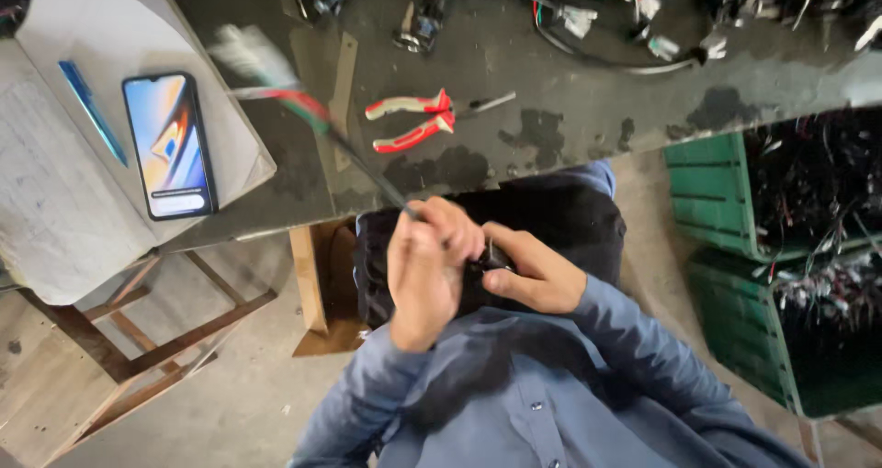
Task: The person repeatedly strips the outer insulation from black wires using red-handled pliers, then pulls the insulation off to expose the inner conductors. The person handles multiple wires one at a time, placing stripped pieces on the table.
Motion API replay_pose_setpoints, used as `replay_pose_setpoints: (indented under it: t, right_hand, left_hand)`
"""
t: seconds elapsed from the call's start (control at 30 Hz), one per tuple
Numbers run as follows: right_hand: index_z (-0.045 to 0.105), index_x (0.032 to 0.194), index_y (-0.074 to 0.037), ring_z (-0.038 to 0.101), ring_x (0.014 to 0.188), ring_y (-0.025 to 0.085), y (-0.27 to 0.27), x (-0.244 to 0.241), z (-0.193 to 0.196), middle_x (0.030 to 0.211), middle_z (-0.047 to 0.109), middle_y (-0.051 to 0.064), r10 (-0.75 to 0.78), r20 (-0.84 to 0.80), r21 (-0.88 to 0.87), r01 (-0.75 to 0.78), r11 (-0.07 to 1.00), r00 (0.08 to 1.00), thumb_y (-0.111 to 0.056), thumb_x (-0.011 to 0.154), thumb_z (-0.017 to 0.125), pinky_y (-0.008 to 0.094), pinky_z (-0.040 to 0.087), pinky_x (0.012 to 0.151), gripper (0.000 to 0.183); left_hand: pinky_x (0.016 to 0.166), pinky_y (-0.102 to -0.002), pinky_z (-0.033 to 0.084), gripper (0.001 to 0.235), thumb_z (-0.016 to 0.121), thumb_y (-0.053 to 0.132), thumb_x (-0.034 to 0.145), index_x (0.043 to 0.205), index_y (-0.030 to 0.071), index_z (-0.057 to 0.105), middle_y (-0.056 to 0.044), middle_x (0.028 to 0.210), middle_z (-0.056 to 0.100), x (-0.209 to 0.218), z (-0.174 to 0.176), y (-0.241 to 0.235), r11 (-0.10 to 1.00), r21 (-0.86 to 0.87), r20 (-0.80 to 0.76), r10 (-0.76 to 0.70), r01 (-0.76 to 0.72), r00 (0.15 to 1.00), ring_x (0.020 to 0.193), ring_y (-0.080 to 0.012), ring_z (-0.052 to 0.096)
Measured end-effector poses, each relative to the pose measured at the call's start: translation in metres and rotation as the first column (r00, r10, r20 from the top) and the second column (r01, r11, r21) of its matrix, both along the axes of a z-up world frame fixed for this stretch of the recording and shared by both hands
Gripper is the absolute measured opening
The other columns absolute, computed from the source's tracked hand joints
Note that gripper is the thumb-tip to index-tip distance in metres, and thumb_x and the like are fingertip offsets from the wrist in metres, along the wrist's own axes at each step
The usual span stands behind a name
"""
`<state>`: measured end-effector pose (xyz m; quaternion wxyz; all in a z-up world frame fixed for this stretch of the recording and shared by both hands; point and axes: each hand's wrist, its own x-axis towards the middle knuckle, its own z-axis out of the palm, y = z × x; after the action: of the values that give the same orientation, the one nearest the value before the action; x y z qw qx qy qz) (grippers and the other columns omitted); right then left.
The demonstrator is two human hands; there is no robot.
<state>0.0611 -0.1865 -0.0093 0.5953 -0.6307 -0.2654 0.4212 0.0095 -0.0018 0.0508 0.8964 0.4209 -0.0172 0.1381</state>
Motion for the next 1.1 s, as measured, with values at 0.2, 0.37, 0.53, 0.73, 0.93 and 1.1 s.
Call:
replay_pose_setpoints:
  t: [0.2,0.37,0.53,0.73,0.93,1.1]
  right_hand:
    - [0.047,0.130,-0.002,0.053,0.103,0.018,0.002,0.003,0.009,0.112,0.058,0.006,-0.105,0.071,0.100,0.098,0.990,0.992,-0.027,0.104,0.062,0.032,0.044,0.091,0.040]
    - [0.057,0.129,-0.001,0.060,0.102,0.021,0.009,0.008,0.016,0.110,0.061,0.009,-0.157,0.344,0.073,0.140,0.987,0.926,-0.024,0.104,0.060,0.032,0.049,0.091,0.034]
    - [0.064,0.125,-0.002,0.063,0.084,0.031,0.016,-0.007,0.023,0.093,0.064,0.016,-0.236,0.578,-0.189,0.410,0.892,0.781,-0.026,0.088,0.074,0.035,0.050,0.077,0.046]
    - [0.057,0.131,0.001,0.068,0.096,0.035,0.016,-0.012,0.027,0.108,0.066,0.017,-0.256,0.486,0.052,0.265,0.963,0.835,-0.018,0.096,0.069,0.036,0.053,0.084,0.042]
    - [0.057,0.110,0.000,0.063,0.092,0.036,0.019,0.004,0.027,0.100,0.061,0.018,-0.256,0.491,-0.088,0.340,0.936,0.833,-0.021,0.091,0.063,0.042,0.051,0.081,0.029]
    - [0.056,0.101,-0.002,0.061,0.081,0.036,0.018,0.003,0.021,0.086,0.059,0.017,-0.208,0.484,-0.084,0.282,0.956,0.850,-0.024,0.085,0.062,0.041,0.049,0.071,0.027]
  left_hand:
    - [0.100,-0.033,0.056,0.026,0.071,0.000,0.094,0.119,0.000,0.065,-0.014,0.124,0.069,-0.009,0.007,0.006,0.760,0.647,-0.214,0.251,-0.055,0.944,0.110,-0.0252,0.071]
    - [0.096,-0.031,0.059,0.023,0.079,0.002,0.090,0.112,0.003,0.070,-0.012,0.118,0.075,-0.014,-0.005,-0.002,0.545,0.836,-0.083,0.247,-0.068,0.965,0.110,-0.0249,0.076]
    - [0.087,-0.030,0.061,0.026,0.081,0.006,0.089,0.112,0.003,0.070,-0.010,0.112,0.077,-0.016,-0.008,0.013,0.539,0.840,-0.105,0.275,-0.063,0.956,0.098,-0.0232,0.079]
    - [0.088,-0.030,0.062,0.035,0.080,0.007,0.092,0.125,0.004,0.067,-0.009,0.109,0.077,-0.020,0.012,0.002,0.513,0.857,-0.126,0.279,-0.037,0.952,0.096,-0.0201,0.079]
    - [0.087,-0.028,0.060,0.040,0.073,0.005,0.091,0.129,0.006,0.062,-0.010,0.120,0.065,0.000,0.029,0.006,0.718,0.679,-0.290,0.072,0.152,0.954,0.104,-0.0207,0.070]
    - [0.072,-0.027,0.050,0.025,0.076,0.007,0.092,0.116,0.008,0.072,-0.006,0.097,0.059,0.003,0.003,0.017,0.591,0.723,-0.353,-0.127,0.356,0.927,0.083,-0.0165,0.060]
